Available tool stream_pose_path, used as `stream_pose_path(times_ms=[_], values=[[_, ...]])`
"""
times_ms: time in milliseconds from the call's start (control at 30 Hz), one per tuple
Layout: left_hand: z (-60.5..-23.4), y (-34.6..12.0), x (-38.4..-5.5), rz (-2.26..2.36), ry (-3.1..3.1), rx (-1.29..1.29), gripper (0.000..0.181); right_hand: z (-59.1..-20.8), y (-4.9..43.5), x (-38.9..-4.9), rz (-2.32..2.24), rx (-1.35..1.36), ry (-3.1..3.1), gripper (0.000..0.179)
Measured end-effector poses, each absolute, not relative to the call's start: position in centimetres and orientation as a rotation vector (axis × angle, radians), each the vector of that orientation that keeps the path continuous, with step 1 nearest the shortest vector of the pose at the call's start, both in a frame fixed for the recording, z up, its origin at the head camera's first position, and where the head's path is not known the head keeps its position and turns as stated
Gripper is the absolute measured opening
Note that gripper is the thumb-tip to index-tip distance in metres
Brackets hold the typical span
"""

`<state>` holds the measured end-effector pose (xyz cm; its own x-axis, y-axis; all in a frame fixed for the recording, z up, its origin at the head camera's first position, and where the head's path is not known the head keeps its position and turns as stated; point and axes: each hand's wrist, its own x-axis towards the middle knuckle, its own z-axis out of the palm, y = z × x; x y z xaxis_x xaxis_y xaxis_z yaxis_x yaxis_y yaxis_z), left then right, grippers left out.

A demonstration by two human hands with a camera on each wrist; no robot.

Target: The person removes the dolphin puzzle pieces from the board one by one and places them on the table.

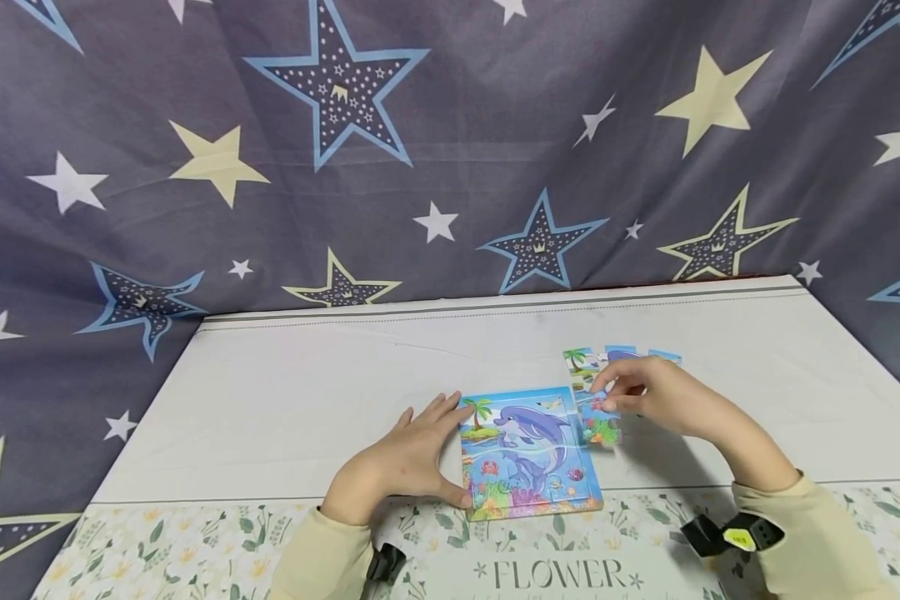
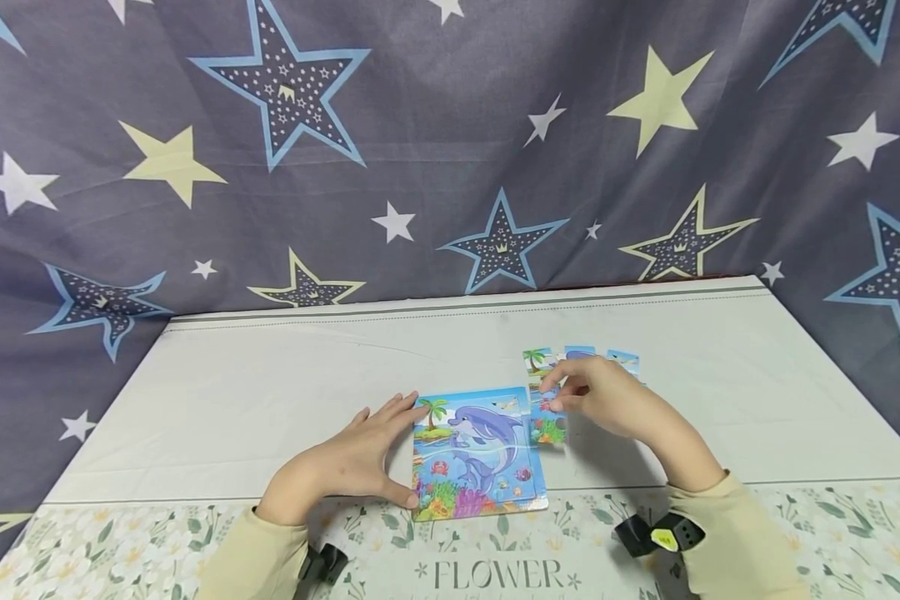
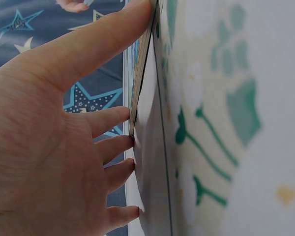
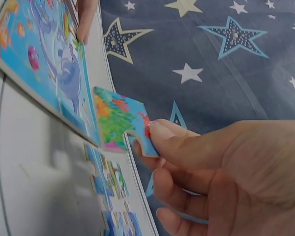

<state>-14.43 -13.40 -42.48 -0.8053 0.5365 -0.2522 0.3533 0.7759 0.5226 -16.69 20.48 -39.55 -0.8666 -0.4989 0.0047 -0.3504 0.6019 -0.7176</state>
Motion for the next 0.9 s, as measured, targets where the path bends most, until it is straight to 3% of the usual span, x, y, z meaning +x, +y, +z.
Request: stream_pose_path(times_ms=[900], values=[[-42.5,-13.4,-14.4,0.675,2.576,0.657,0.116,-42.1,20.7,-17.5,-0.952,-0.689,2.644,0.012]])
